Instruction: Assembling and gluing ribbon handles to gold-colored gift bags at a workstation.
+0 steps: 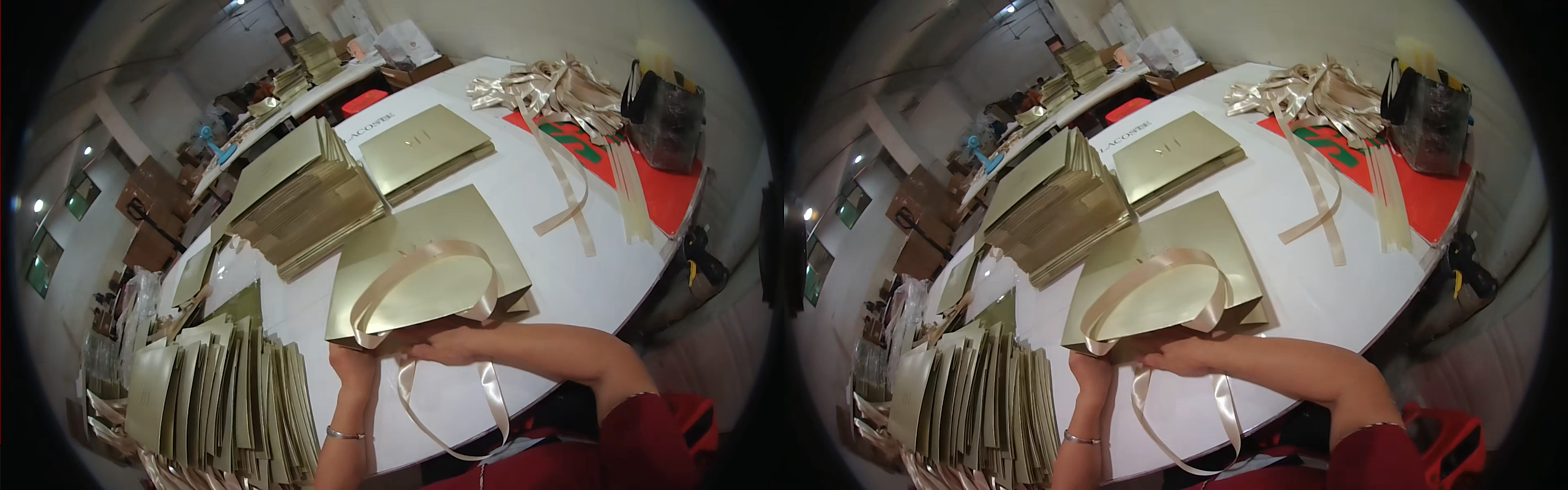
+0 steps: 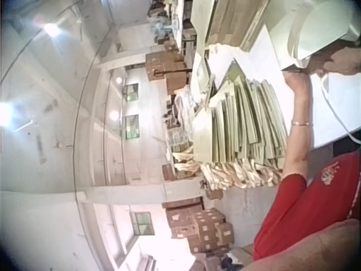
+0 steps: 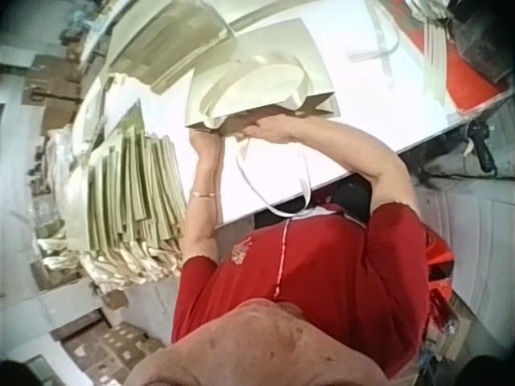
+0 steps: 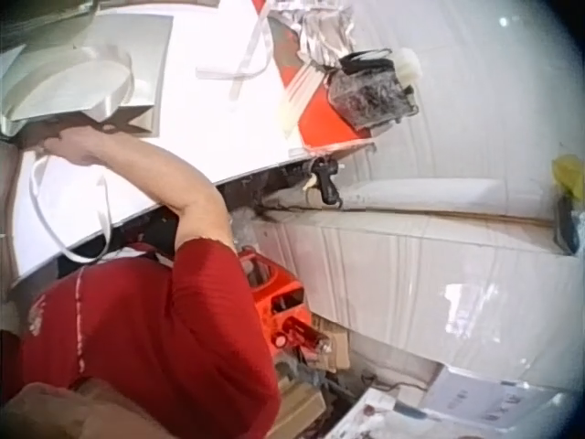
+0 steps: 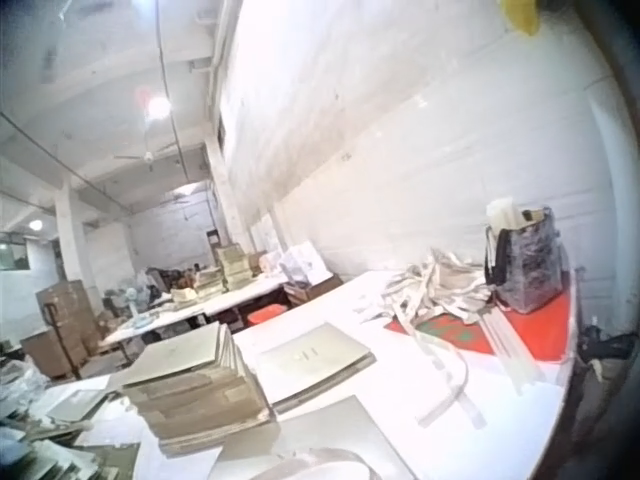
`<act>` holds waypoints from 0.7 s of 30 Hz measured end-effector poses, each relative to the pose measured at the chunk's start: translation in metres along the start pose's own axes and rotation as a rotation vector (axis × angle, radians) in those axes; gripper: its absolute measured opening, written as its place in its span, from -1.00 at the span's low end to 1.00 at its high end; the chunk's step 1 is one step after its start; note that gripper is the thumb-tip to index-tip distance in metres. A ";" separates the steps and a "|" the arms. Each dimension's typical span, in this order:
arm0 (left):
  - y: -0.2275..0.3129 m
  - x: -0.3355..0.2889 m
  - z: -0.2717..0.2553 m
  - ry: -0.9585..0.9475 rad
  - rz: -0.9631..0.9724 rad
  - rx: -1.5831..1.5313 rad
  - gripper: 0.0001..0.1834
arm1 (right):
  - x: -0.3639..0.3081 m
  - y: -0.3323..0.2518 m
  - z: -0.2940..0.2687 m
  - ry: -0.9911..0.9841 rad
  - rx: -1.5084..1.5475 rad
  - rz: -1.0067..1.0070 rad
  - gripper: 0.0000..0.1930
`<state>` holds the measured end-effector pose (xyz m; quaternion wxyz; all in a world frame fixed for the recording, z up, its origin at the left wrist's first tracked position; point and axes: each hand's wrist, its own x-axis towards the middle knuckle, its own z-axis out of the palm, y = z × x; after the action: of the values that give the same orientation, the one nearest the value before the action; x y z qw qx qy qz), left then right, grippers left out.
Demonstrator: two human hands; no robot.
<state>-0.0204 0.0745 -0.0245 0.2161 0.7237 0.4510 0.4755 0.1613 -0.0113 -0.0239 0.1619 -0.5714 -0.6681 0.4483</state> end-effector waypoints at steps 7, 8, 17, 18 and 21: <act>0.015 -0.018 -0.082 -0.430 -0.650 -0.400 -0.61 | -0.181 -0.016 -0.026 0.381 -0.072 -0.627 -0.82; 0.020 -0.020 -0.089 -0.384 -0.656 -0.407 -0.61 | -0.180 0.000 -0.040 0.677 -0.029 -0.743 -0.87; 0.018 -0.050 -0.076 -0.021 -0.850 -0.958 -0.41 | -0.112 -0.006 -0.026 0.612 0.908 0.092 -0.69; 0.022 -0.046 -0.087 0.002 -0.802 -1.003 -0.31 | -0.114 0.026 -0.014 0.638 0.883 -0.003 -0.68; 0.065 -0.053 -0.128 0.151 -0.603 -1.435 -0.52 | -0.099 -0.006 0.002 0.602 0.792 -0.197 -0.70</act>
<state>-0.1120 -0.0186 0.0562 0.7198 0.2188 0.2238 0.6196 0.1853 -0.1016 0.0095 0.5933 -0.5041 -0.4212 0.4653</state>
